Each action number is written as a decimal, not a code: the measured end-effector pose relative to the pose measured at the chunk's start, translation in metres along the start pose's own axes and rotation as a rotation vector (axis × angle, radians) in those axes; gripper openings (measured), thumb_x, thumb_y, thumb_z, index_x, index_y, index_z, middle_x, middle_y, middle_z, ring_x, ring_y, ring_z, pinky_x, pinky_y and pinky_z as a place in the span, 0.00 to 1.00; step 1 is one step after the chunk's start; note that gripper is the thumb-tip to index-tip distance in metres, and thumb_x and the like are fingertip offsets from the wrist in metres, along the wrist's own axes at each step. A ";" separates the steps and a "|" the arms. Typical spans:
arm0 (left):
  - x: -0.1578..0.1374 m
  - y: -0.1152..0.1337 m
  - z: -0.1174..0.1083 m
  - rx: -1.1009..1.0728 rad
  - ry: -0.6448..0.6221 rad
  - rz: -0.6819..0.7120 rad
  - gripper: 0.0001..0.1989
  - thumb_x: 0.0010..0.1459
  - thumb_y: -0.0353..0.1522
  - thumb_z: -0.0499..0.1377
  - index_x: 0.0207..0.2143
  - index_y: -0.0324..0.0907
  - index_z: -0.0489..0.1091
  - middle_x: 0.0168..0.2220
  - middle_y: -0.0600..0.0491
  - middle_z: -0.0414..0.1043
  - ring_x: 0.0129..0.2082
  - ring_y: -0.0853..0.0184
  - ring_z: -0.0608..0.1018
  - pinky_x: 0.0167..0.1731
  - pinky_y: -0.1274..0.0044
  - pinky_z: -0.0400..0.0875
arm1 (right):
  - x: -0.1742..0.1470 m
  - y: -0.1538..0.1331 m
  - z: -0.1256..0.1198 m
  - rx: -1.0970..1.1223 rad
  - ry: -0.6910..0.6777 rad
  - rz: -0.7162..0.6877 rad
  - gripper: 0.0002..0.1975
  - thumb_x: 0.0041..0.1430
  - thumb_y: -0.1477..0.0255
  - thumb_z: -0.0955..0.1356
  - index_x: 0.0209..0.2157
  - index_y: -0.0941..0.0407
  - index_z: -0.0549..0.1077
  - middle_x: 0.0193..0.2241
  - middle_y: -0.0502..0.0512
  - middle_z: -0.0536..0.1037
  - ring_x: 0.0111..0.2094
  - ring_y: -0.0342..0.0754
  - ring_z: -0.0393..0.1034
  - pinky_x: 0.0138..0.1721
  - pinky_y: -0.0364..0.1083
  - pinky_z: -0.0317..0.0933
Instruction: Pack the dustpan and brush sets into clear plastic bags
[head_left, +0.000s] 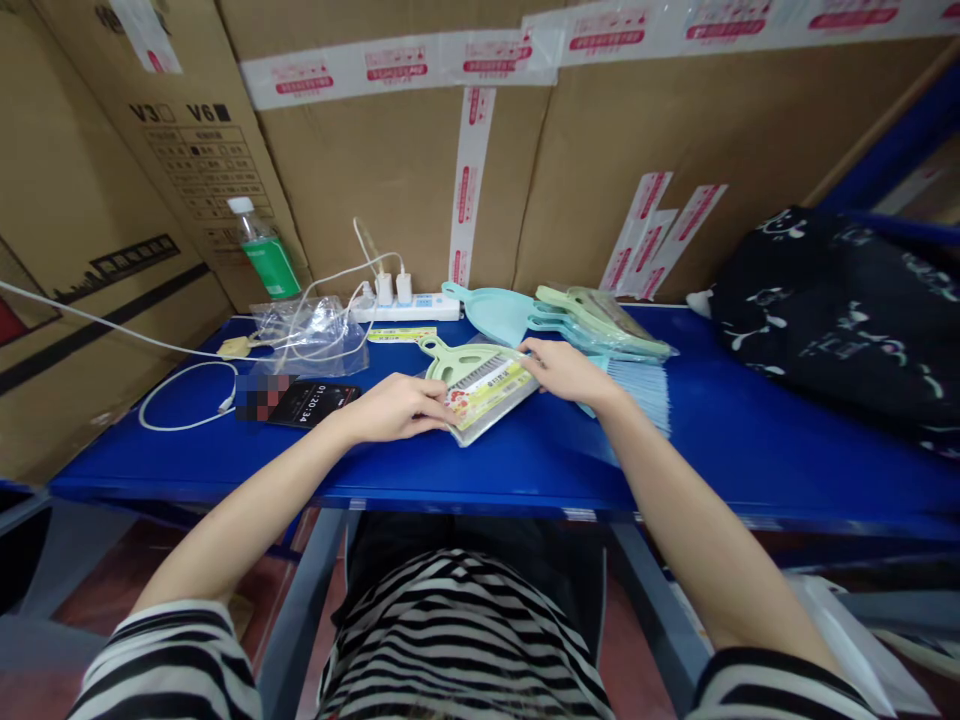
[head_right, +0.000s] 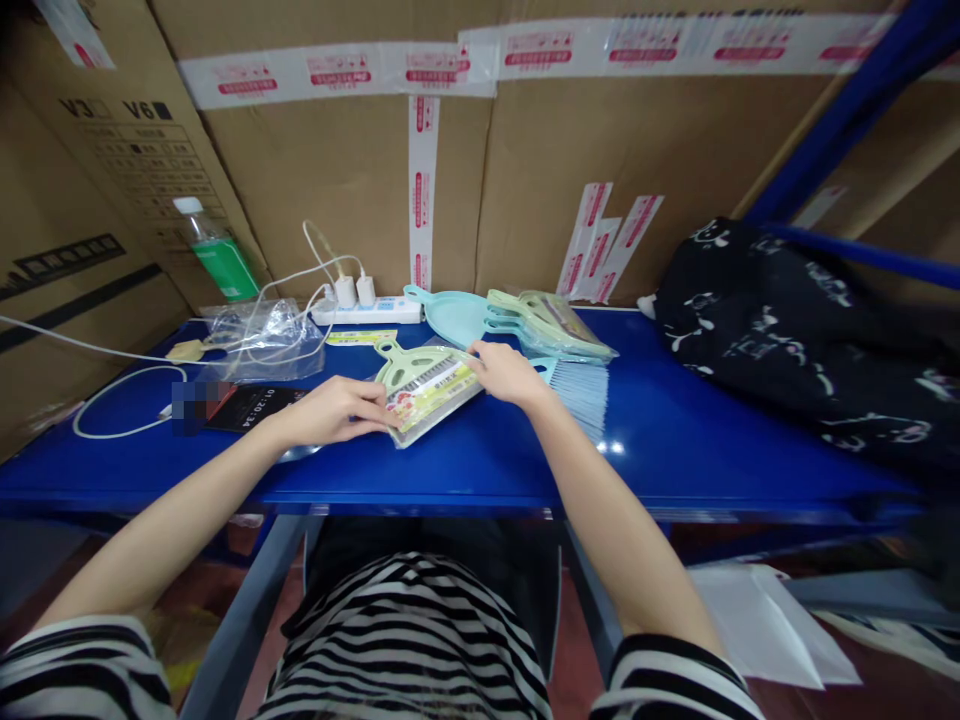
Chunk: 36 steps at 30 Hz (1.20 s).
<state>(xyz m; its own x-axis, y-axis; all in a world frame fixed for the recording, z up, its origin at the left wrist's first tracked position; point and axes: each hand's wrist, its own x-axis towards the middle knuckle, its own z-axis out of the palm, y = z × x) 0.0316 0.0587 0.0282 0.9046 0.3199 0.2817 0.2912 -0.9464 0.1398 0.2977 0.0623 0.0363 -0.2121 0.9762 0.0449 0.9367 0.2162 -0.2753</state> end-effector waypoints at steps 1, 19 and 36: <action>0.001 0.002 0.002 0.059 0.030 0.022 0.16 0.68 0.38 0.49 0.43 0.47 0.78 0.28 0.54 0.70 0.27 0.72 0.73 0.28 0.82 0.64 | 0.001 0.003 0.001 0.007 0.030 -0.021 0.15 0.63 0.75 0.59 0.45 0.57 0.74 0.39 0.60 0.80 0.35 0.51 0.75 0.36 0.45 0.64; 0.004 0.013 0.013 0.666 0.245 0.141 0.17 0.67 0.26 0.45 0.43 0.43 0.73 0.30 0.54 0.75 0.23 0.72 0.73 0.25 0.78 0.63 | 0.000 -0.012 0.009 0.821 -0.160 -0.044 0.37 0.65 0.74 0.60 0.70 0.50 0.37 0.49 0.59 0.76 0.40 0.49 0.76 0.43 0.50 0.73; 0.005 0.005 0.010 0.601 0.457 0.039 0.17 0.64 0.25 0.48 0.52 0.43 0.68 0.37 0.52 0.72 0.31 0.73 0.75 0.31 0.82 0.71 | 0.001 0.031 -0.016 1.143 0.265 0.095 0.40 0.57 0.77 0.64 0.68 0.47 0.47 0.41 0.54 0.79 0.32 0.48 0.75 0.35 0.49 0.74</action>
<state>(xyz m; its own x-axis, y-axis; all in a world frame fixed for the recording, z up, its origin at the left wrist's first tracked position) 0.0407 0.0550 0.0204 0.7364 0.1484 0.6600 0.4997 -0.7770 -0.3828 0.3313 0.0702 0.0433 0.0362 0.9896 0.1390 0.1230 0.1336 -0.9834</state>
